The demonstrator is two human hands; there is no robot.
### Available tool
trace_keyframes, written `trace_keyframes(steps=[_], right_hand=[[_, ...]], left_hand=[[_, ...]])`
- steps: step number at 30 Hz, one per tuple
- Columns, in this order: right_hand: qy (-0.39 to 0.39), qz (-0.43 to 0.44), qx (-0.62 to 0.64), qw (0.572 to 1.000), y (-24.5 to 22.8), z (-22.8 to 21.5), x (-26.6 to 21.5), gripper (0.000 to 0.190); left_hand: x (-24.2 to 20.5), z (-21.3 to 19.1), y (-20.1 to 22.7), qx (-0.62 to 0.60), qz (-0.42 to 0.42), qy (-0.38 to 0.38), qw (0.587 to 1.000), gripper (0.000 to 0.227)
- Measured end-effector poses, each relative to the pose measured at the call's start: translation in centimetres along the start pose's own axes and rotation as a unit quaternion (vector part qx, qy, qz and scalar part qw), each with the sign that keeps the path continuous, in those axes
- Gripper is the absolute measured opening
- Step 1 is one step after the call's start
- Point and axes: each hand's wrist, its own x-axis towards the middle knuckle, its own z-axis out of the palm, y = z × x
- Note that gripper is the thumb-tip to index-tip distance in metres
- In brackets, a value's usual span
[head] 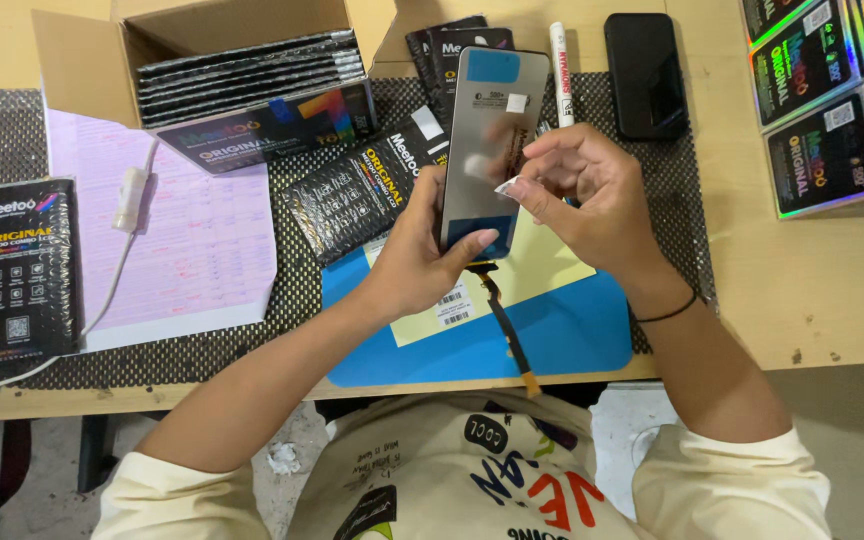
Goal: The person repeatedly takes a smartphone screen assembly from a box, removes it from a plastic sleeve, and writes on the back of the screen with a pen. The person then places the screen back into the sleeve and returns it to the box.
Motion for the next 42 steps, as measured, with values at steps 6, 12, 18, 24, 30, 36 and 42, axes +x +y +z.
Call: trace_keyframes(steps=[6,12,18,24,30,36,42], right_hand=[[0.010,0.013,-0.001,1.000,-0.2,0.1,0.0,0.031],[0.028,-0.015,-0.078,0.996,-1.4,1.7,-0.5,0.030],[0.096,-0.063,-0.195,0.974,0.0,2.2,-0.9,0.043],[0.111,0.013,-0.110,0.988,-0.7,1.9,-0.5,0.066],[0.049,0.056,-0.074,0.994,0.9,1.5,-0.5,0.031],[0.002,0.035,-0.066,0.997,1.3,1.9,-0.8,0.029],[-0.004,0.024,-0.025,0.999,1.0,2.4,-0.3,0.028]], left_hand=[[-0.2,0.1,0.1,0.012,0.000,0.000,1.000,0.042],[-0.5,0.8,0.5,0.078,0.004,-0.030,0.997,0.040],[-0.8,0.9,0.0,0.109,0.015,-0.017,0.994,0.036],[-0.6,1.2,0.4,0.045,0.020,0.037,0.998,0.032],[-0.2,0.9,3.9,-0.041,0.008,0.061,0.997,0.027],[0.0,-0.2,1.6,-0.051,-0.026,0.073,0.996,0.019],[0.7,-0.5,0.8,-0.126,-0.030,0.042,0.991,0.041]])
